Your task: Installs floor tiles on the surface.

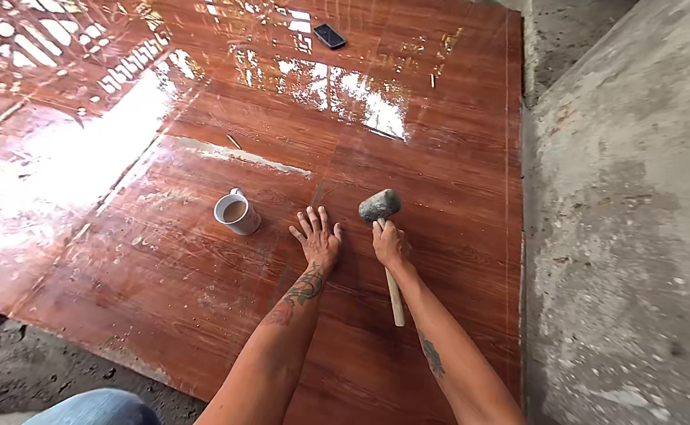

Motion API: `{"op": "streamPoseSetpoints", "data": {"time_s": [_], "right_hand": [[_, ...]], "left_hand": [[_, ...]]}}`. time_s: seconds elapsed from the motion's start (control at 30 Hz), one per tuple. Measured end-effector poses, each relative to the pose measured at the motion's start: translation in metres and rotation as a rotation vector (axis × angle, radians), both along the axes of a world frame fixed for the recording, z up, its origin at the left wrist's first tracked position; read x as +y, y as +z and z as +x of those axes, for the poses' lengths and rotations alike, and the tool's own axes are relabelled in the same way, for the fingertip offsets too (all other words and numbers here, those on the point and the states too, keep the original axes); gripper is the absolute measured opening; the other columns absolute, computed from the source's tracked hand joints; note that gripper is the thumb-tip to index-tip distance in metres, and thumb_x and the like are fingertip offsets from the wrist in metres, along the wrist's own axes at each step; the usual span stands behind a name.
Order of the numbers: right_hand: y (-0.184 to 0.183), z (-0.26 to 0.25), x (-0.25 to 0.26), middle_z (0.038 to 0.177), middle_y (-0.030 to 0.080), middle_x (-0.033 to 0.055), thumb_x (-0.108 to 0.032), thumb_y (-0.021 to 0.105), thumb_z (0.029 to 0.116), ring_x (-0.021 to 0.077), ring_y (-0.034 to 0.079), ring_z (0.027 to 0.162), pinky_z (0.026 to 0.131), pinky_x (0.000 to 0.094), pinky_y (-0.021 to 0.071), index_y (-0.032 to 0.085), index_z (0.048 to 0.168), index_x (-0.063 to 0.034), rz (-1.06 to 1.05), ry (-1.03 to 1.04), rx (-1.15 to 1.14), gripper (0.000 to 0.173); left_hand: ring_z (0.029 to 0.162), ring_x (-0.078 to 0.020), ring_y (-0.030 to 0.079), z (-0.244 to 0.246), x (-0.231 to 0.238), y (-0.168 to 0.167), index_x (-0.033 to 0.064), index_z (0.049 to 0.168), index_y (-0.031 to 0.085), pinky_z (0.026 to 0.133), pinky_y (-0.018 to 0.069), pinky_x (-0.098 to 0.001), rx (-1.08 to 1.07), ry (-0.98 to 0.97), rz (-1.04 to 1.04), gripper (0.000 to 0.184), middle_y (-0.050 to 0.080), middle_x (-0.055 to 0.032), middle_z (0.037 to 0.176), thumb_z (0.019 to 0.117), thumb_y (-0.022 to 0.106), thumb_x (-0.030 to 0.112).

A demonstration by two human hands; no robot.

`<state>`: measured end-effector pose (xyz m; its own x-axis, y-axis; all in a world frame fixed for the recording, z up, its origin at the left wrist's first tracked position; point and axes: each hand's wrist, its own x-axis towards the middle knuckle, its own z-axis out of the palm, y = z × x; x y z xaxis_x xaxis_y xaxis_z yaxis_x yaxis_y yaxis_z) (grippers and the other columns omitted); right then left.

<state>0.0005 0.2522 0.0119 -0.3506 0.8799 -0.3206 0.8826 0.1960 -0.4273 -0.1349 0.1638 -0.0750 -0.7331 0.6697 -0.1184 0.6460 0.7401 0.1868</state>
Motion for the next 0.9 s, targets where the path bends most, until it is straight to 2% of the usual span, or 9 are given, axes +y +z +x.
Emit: {"op": "streamPoseSetpoints", "data": {"time_s": [0.13,0.2,0.27,0.4,0.47,0.53,0.67,0.8,0.9], "right_hand": [[0.008,0.007,0.013,0.107,0.071,0.0212,-0.047,0.039,0.1095,0.0389,0.07,0.103,0.084,0.0598,0.0552,0.065,0.114,-0.0041,0.006,-0.047,0.024,0.051],[0.001,0.012,0.013,0.105,0.072,0.0196,-0.048,0.036,0.1101,0.0373,0.071,0.102,0.084,0.0577,0.0564,0.064,0.117,-0.0051,0.047,-0.057,0.024,0.052],[-0.007,0.018,0.013,0.111,0.072,0.0203,-0.046,0.037,0.1105,0.038,0.071,0.106,0.086,0.0578,0.0564,0.063,0.122,-0.0047,0.007,-0.052,0.005,0.051],[0.011,0.025,0.017,0.106,0.071,0.0201,-0.048,0.04,0.1095,0.0374,0.071,0.102,0.082,0.0578,0.0562,0.065,0.113,-0.0046,-0.005,-0.116,0.029,0.05],[0.004,0.032,0.012,0.104,0.072,0.0184,-0.048,0.038,0.1099,0.0364,0.072,0.099,0.081,0.0565,0.0574,0.063,0.117,-0.006,0.051,-0.123,0.017,0.049],[-0.003,0.04,0.012,0.11,0.073,0.0179,-0.045,0.039,0.1102,0.0363,0.072,0.104,0.085,0.0574,0.0569,0.063,0.125,-0.0074,0.022,-0.116,-0.019,0.048],[0.011,0.047,0.017,0.106,0.072,0.0186,-0.047,0.039,0.1097,0.0368,0.071,0.102,0.081,0.0576,0.0564,0.064,0.115,-0.0065,0.014,-0.163,0.01,0.047],[-0.005,0.061,0.021,0.111,0.073,0.0184,-0.045,0.039,0.1101,0.037,0.071,0.104,0.083,0.0581,0.0567,0.064,0.124,-0.0076,0.029,-0.173,0.001,0.047],[0.015,0.065,0.03,0.109,0.071,0.0209,-0.044,0.041,0.1098,0.0381,0.07,0.105,0.082,0.0595,0.0557,0.065,0.115,-0.0041,-0.007,-0.205,0.046,0.047]], "left_hand": [[0.158,-0.042,0.002,0.001,0.002,-0.002,0.0173,0.166,0.014,0.116,0.0,-0.0776,0.011,-0.022,0.055,0.073,0.007,-0.0153,0.173,0.1046,0.015,0.057],[0.158,-0.0431,0.003,-0.001,0.005,-0.002,0.0169,0.166,0.014,0.116,0.0006,-0.0782,0.019,-0.02,0.038,0.073,0.008,-0.0162,0.172,0.105,0.016,0.056],[0.158,-0.0431,0.002,-0.001,0.002,-0.004,0.0179,0.166,0.013,0.115,0.0013,-0.0789,0.018,-0.014,0.023,0.072,0.008,-0.0157,0.173,0.105,0.015,0.056],[0.158,-0.0439,0.004,-0.001,0.002,-0.002,0.0174,0.166,0.013,0.114,0.0001,-0.0801,0.042,-0.019,0.025,0.072,0.009,-0.0163,0.172,0.1051,0.013,0.056],[0.158,-0.0439,0.004,-0.002,0.002,-0.004,0.0164,0.166,0.013,0.114,-0.0007,-0.0797,0.043,-0.027,0.041,0.073,0.009,-0.017,0.172,0.1051,0.012,0.056],[0.158,-0.0438,0.005,-0.001,0.0,-0.006,0.0155,0.166,0.013,0.114,0.0001,-0.0793,0.043,-0.027,0.043,0.072,0.01,-0.017,0.172,0.1055,0.012,0.054],[0.158,-0.0445,0.004,0.0,0.002,0.0,0.0136,0.166,0.012,0.114,-0.0017,-0.0794,0.037,-0.032,0.044,0.071,0.009,-0.0177,0.172,0.1062,0.011,0.052],[0.158,-0.0443,0.005,0.0,0.003,-0.004,0.0125,0.166,0.011,0.114,-0.0006,-0.0795,0.051,-0.027,0.034,0.07,0.008,-0.0183,0.172,0.1064,0.011,0.05],[0.158,-0.0432,0.006,0.002,0.005,-0.001,0.0115,0.166,0.012,0.114,-0.0004,-0.0791,0.054,-0.023,0.031,0.069,0.01,-0.019,0.172,0.1068,0.01,0.048]]}}
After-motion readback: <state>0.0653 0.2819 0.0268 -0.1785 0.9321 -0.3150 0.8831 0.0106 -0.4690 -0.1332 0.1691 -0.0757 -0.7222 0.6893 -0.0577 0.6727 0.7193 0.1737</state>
